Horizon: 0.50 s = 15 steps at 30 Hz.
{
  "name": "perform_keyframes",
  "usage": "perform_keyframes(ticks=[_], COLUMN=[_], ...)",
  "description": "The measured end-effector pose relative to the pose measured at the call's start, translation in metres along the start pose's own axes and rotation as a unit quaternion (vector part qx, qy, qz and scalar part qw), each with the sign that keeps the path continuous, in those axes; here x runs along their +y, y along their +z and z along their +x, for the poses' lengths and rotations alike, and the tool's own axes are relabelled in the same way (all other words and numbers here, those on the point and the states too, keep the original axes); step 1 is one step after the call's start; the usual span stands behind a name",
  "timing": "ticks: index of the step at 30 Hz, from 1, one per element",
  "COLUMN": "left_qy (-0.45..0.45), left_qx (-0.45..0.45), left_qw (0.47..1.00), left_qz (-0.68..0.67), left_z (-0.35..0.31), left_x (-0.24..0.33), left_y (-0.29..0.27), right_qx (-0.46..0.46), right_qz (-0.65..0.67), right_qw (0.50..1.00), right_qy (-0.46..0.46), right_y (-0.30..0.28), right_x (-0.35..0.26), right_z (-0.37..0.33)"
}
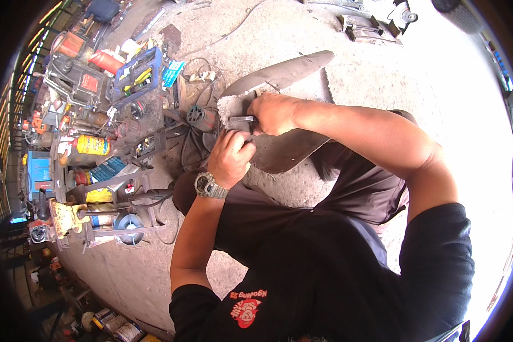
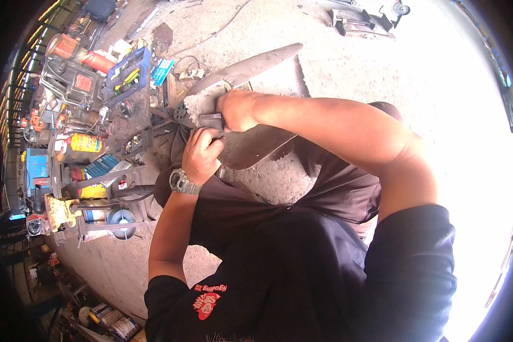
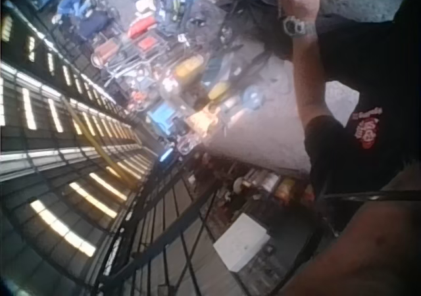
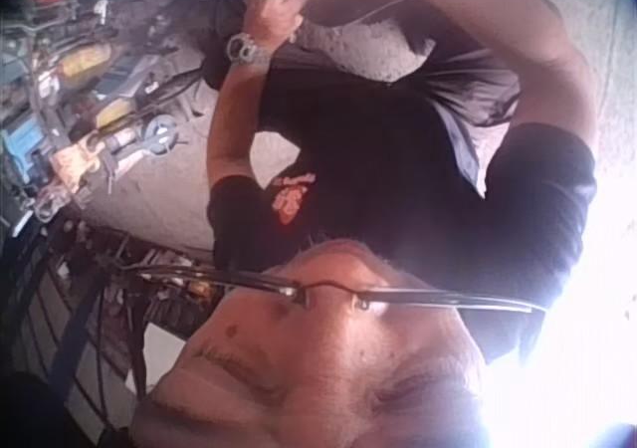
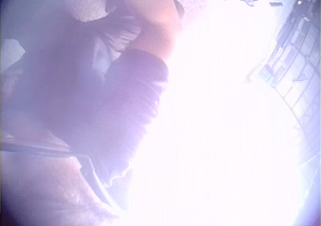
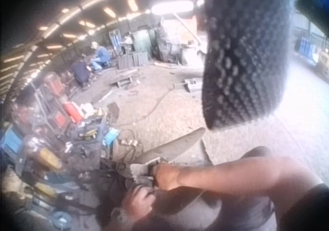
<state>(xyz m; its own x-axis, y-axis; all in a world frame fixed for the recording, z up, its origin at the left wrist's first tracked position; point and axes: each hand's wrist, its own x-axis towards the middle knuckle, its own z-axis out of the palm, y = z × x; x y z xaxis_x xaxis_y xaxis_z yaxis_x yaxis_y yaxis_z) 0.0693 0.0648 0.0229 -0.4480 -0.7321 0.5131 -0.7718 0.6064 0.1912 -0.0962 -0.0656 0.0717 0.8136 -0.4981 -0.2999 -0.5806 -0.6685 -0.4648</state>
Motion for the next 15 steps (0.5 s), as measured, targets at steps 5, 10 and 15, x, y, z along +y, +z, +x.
perform_keyframes(ticks=[5,10,15], left_qy=[-0.008,-0.006,-0.037], left_qx=[0.039,0.032,0.064], left_qw=[0.999,0.999,0.997], left_qz=[0.018,0.022,0.01], left_z=[-0.006,-0.006,0.004], left_x=[-0.007,-0.007,0.002], left_y=[0.004,0.0,0.002], right_qx=[-0.017,0.318,0.643], right_qz=[-0.114,-0.093,0.123], right_qw=[0.993,0.936,0.75], right_qy=[0.011,-0.117,-0.092], right_y=[-0.037,-0.054,-0.02], right_x=[-0.009,0.005,0.04], right_z=[-0.042,-0.11,-0.147])
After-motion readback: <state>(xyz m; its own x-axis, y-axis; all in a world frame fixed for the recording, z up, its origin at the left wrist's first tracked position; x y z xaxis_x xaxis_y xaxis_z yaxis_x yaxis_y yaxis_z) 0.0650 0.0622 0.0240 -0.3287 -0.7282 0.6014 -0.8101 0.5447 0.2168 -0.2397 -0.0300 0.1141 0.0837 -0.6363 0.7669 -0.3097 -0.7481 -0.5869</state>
